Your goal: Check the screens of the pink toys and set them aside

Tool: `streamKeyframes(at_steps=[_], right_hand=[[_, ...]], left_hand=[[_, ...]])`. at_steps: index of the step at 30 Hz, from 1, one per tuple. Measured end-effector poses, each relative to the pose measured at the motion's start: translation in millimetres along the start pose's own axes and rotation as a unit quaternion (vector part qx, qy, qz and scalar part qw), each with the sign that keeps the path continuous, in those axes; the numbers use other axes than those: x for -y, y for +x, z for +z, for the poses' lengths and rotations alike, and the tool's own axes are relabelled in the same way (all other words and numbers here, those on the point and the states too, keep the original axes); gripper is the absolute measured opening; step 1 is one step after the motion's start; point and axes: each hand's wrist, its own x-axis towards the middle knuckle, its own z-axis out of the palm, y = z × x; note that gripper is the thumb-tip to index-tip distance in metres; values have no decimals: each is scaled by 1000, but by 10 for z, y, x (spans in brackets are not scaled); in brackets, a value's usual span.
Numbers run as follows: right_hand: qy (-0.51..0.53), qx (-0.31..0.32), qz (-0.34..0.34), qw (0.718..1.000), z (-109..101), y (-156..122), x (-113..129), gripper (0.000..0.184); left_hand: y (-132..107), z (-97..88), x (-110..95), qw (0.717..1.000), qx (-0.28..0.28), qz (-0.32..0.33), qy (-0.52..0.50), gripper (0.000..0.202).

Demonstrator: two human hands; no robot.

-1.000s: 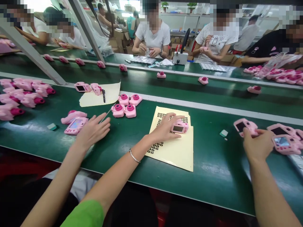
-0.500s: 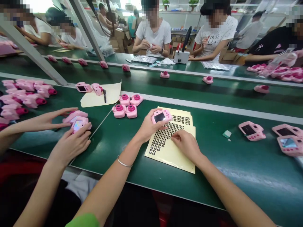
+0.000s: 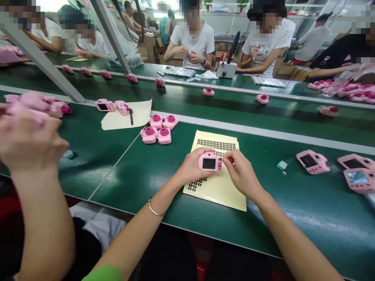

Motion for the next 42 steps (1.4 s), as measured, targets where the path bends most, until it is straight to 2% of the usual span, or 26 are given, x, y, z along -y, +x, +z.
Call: streamKeyframes(at_steps=[2,5,8,25,28,31,33,34,36,38,40,42], right_hand=[[-17,33,-30,999,-95,41,87,19],[-72,63,-10,995,-157,82,185,17],[-82,79,-2,994,-157,79,199,16],[-92,71,3,993,-215,2,160,14],[-99,45,10,994,-194,-28,173,15],[-38,-32,35,998,-151,-57,141,18],[27,-76,75,994,-121,-69,102,30],[67,-74,94,991,-108,-73,84,35],[173,-25,116,978,-88,-84,62,39],[286,31,127,949,-77,-102,63,40],[357,48,133,923,-74,-127,75,40],[380,50,125,915,-74,-152,83,39]], left_hand=[[-19,64,-34,1000,9,16,19,60],[-36,124,-69,999,14,25,35,60],[-48,140,-88,998,21,35,48,59],[-50,212,-169,994,29,61,87,56],[-60,237,-158,991,17,75,107,53],[-78,249,-164,989,-1,97,110,48],[-93,240,-205,992,-7,103,79,49],[-102,230,-238,994,4,95,47,54],[-121,205,-319,997,45,52,-47,64],[-136,185,-390,987,75,-3,-144,56],[-142,181,-421,974,64,-46,-210,43],[-140,197,-405,965,34,-73,-248,39]])
